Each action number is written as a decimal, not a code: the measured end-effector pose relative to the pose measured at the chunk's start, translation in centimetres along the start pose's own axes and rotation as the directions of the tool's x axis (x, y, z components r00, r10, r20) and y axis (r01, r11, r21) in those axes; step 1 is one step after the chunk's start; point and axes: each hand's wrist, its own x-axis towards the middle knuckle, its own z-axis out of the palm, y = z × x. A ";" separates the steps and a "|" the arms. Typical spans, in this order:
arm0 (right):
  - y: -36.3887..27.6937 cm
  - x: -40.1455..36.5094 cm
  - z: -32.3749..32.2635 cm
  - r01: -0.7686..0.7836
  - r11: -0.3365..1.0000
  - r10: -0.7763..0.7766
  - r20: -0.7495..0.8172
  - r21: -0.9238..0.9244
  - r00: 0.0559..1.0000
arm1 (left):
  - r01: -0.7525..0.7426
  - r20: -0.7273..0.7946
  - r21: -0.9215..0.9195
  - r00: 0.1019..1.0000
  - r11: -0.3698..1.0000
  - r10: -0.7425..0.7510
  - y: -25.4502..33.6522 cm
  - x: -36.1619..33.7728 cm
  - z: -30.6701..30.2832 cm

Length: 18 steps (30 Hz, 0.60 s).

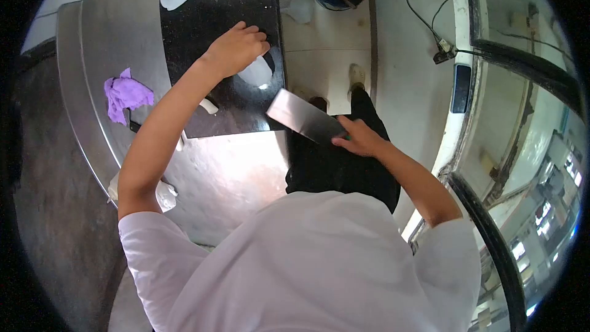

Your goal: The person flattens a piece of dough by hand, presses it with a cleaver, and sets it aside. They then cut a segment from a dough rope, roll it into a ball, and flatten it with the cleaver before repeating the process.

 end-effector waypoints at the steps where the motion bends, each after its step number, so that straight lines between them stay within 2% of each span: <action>1: 0.4 -1.2 -0.6 -0.014 0.998 0.013 0.009 0.053 1.000 | -0.015 -0.049 -0.015 0.999 1.000 0.014 -0.2 -0.3 -0.1; 3: 0.6 -1.6 -2.2 -0.019 0.994 0.017 0.021 0.104 1.000 | -0.022 -0.096 -0.025 0.995 0.999 0.019 -0.5 -0.9 -0.1; 5: 0.4 0.5 -5.7 -0.053 0.995 0.034 -0.206 -0.087 0.978 | -0.035 -0.151 -0.021 0.988 0.999 0.031 -0.7 -1.1 0.3; 7: -0.2 5.2 -8.9 0.139 0.980 -0.182 -0.376 -0.139 0.909 | -0.026 -0.145 -0.046 0.989 0.999 0.019 -0.7 -1.4 0.3; 9: -3.5 9.8 -11.6 0.168 0.950 -0.275 -0.451 -0.264 0.849 | -0.015 -0.145 -0.069 0.989 0.998 0.005 -0.6 -1.4 0.1; 11: -4.0 16.5 -11.9 0.254 0.934 -0.350 -0.513 -0.251 0.783 | -0.018 -0.150 -0.167 0.989 0.986 -0.007 -0.6 -1.6 -0.2; 12: -6.9 17.3 -11.3 0.206 0.970 -0.241 -0.436 -0.127 0.867 | -0.006 -0.156 -0.170 0.988 0.985 -0.021 -0.3 -1.9 -0.2; 13: -9.6 17.4 -10.7 0.139 0.990 -0.134 -0.341 -0.009 0.930 | 0.003 -0.129 -0.249 0.991 0.968 -0.036 -0.2 -2.2 -0.4; 14: -9.6 17.5 -8.4 0.233 0.972 -0.227 -0.354 -0.027 0.907 | 0.013 -0.104 -0.323 0.993 0.946 -0.049 -0.1 -2.6 -0.7; 15: -8.9 17.4 -5.5 0.328 0.943 -0.323 -0.364 -0.049 0.873 | 0.026 -0.117 -0.317 0.991 0.948 -0.067 0.0 -3.0 -1.2; 17: -7.7 14.1 -1.6 0.337 0.941 -0.314 -0.345 0.010 0.885 | 0.026 -0.086 -0.378 0.994 0.926 -0.063 0.2 -3.9 -2.3; 18: -6.6 12.2 -0.3 0.332 0.940 -0.339 -0.309 -0.075 0.889 | 0.037 -0.101 -0.367 0.992 0.930 -0.079 0.0 -4.5 -2.7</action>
